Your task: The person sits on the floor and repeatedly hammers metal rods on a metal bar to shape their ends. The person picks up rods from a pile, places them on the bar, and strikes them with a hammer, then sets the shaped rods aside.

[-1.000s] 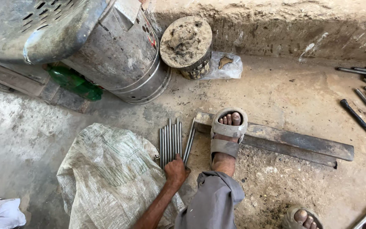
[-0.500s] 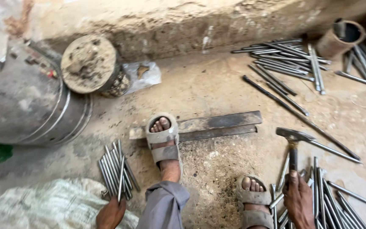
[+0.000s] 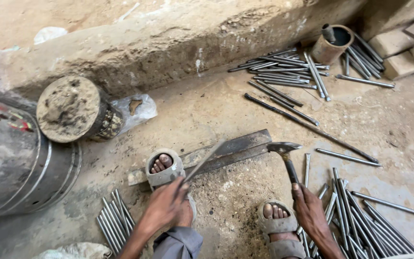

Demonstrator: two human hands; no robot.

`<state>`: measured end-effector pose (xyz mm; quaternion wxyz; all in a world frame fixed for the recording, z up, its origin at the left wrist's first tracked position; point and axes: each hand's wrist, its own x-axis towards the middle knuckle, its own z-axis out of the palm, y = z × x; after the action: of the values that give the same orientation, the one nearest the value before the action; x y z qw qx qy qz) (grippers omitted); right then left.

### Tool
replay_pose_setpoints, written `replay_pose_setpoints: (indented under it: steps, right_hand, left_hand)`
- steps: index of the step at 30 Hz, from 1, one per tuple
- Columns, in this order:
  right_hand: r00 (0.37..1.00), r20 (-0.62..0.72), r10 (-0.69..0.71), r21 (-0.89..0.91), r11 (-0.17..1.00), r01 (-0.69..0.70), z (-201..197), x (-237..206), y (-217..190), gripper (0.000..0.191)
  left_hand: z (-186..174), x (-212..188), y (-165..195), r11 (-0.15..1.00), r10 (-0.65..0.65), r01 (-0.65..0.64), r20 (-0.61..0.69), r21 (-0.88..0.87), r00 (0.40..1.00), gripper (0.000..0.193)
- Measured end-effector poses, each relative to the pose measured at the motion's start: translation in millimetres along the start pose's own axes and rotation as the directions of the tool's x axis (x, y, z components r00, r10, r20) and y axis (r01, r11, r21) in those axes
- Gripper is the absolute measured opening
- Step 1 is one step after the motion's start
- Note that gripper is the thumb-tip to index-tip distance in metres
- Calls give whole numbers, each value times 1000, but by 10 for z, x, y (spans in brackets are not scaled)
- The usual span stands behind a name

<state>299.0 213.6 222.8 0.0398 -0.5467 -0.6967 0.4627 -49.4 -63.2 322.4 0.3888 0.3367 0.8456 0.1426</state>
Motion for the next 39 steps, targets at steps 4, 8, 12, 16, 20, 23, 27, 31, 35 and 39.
replay_pose_setpoints:
  steps: [4,8,12,16,20,23,27,31,35,39]
  right_hand:
    - [998,17,-63,-64,996,64,78,150,18,66]
    - [994,17,-104,-135,985,106,128,281,-93,71]
    - [987,28,-161,-216,963,163,117,391,-243,74]
    - [987,80,-143,-241,958,158,85,470,-325,69]
    - [983,69,-170,-247,952,182,130,557,-328,66]
    - [983,78,-165,-250,951,180,236,627,-322,63]
    - [979,182,-90,-359,921,151,328,694,-422,60]
    - [981,194,-22,-402,910,99,135,576,-759,58]
    - [985,130,-118,-256,955,148,-287,258,-1264,50]
    - [888,-98,-449,-9,893,450,-676,22,-1434,44]
  left_hand:
    - [354,630,462,967,238,-243,63,83,969,41]
    - [748,1026,409,973,227,-228,61,10,972,45]
    - [903,1174,162,995,90,-88,43,-51,995,54]
    - [889,1157,82,911,413,-406,-213,80,885,52]
    - [783,1087,244,994,19,-13,57,-109,998,61]
    - [679,1033,382,990,-22,34,88,-136,996,61]
    - [611,1020,465,991,-64,75,93,-114,994,62]
    - [642,1078,437,992,64,-68,-37,-102,997,60]
    - [696,1149,383,995,-11,13,15,-104,1000,60]
    - [736,1155,359,995,59,-63,-47,-81,997,57]
